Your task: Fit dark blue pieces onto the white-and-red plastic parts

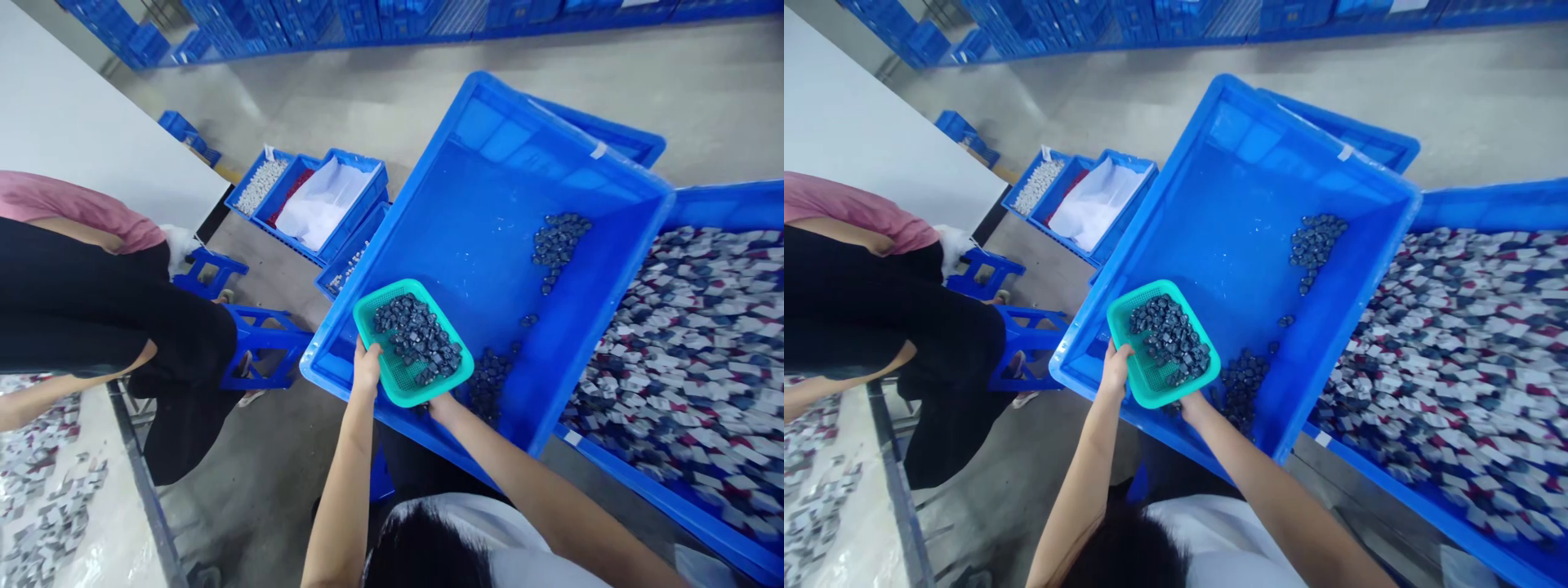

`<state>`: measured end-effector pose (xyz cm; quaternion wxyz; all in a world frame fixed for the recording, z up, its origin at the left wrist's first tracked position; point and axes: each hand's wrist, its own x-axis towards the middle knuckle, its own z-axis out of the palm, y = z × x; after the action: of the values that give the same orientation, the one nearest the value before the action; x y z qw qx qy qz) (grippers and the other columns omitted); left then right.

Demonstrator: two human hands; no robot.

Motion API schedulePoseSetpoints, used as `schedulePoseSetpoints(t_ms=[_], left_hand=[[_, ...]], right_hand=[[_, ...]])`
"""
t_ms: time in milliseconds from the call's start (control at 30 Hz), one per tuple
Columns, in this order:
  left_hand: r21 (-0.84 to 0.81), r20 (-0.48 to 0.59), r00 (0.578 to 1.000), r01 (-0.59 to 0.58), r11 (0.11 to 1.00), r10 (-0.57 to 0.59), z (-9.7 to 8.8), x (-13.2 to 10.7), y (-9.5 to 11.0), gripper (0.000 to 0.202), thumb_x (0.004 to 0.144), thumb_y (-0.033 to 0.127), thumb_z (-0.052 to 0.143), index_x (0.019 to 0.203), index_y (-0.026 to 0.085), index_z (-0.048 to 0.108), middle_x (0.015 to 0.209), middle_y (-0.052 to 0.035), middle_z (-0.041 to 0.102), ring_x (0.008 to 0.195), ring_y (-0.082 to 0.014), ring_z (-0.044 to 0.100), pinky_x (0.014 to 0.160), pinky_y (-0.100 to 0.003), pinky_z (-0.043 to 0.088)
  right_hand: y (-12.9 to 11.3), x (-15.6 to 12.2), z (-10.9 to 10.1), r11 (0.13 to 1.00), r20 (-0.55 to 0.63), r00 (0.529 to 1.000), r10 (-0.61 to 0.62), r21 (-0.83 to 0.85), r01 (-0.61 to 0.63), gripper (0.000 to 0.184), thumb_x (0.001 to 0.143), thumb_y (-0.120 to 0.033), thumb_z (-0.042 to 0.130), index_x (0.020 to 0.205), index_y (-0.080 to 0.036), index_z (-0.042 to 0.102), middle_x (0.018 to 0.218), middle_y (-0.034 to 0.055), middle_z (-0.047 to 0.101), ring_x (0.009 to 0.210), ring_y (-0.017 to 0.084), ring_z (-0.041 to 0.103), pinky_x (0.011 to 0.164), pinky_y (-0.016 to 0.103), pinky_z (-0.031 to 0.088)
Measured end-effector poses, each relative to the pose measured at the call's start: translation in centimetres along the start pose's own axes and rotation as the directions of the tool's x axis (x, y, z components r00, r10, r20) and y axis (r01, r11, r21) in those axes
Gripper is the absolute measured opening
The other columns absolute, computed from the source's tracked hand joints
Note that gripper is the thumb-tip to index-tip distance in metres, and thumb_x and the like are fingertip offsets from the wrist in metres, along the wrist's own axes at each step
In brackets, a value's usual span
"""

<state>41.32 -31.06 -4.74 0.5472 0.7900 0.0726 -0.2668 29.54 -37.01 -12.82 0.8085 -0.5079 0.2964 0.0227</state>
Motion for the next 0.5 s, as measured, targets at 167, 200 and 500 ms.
schedulePoseSetpoints(t_ms=[167, 200, 500], left_hand=[[-0.056, 0.013, 1.0, 0.009, 0.998, -0.008, 0.0, -0.4, 0.1, 0.044, 0.065, 0.019, 0.049, 0.109, 0.018, 0.057, 0.078, 0.0, 0.06, 0.073, -0.0182, 0.058, 0.072, -0.032, 0.051], [-0.071, 0.018, 1.0, 0.012, 0.997, -0.01, 0.0, -0.5, 0.1, 0.044, 0.065, 0.019, 0.049, 0.108, 0.018, 0.057, 0.077, 0.0006, 0.059, 0.071, -0.0177, 0.057, 0.071, -0.032, 0.05], [-0.232, 0.12, 0.993, 0.02, 0.973, 0.008, 2.2, -2.7, 0.7, 0.047, 0.063, 0.018, 0.051, 0.11, 0.019, 0.057, 0.075, 0.0014, 0.06, 0.067, -0.0162, 0.055, 0.063, -0.027, 0.048]], right_hand=[[-3.7, -0.2, -6.7, 0.999, -0.195, 0.981, 0.025, 0.044, -0.017, 0.035, 0.097, -0.045, 0.05, 0.114, -0.015, 0.059, 0.103, 0.0065, 0.062, 0.083, 0.015, 0.061, 0.071, 0.031, 0.055], [-5.0, -0.2, -8.2, 1.0, -0.247, 0.969, 0.01, 0.026, -0.004, 0.036, 0.098, -0.046, 0.049, 0.114, -0.015, 0.058, 0.1, 0.0057, 0.062, 0.078, 0.014, 0.061, 0.067, 0.029, 0.054], [-17.2, -2.5, -7.6, 0.86, -0.038, 0.963, -0.267, -0.46, 0.22, 0.058, 0.07, -0.053, 0.075, 0.123, -0.033, 0.063, 0.126, 0.004, 0.061, 0.116, 0.032, 0.057, 0.09, 0.041, 0.054]])
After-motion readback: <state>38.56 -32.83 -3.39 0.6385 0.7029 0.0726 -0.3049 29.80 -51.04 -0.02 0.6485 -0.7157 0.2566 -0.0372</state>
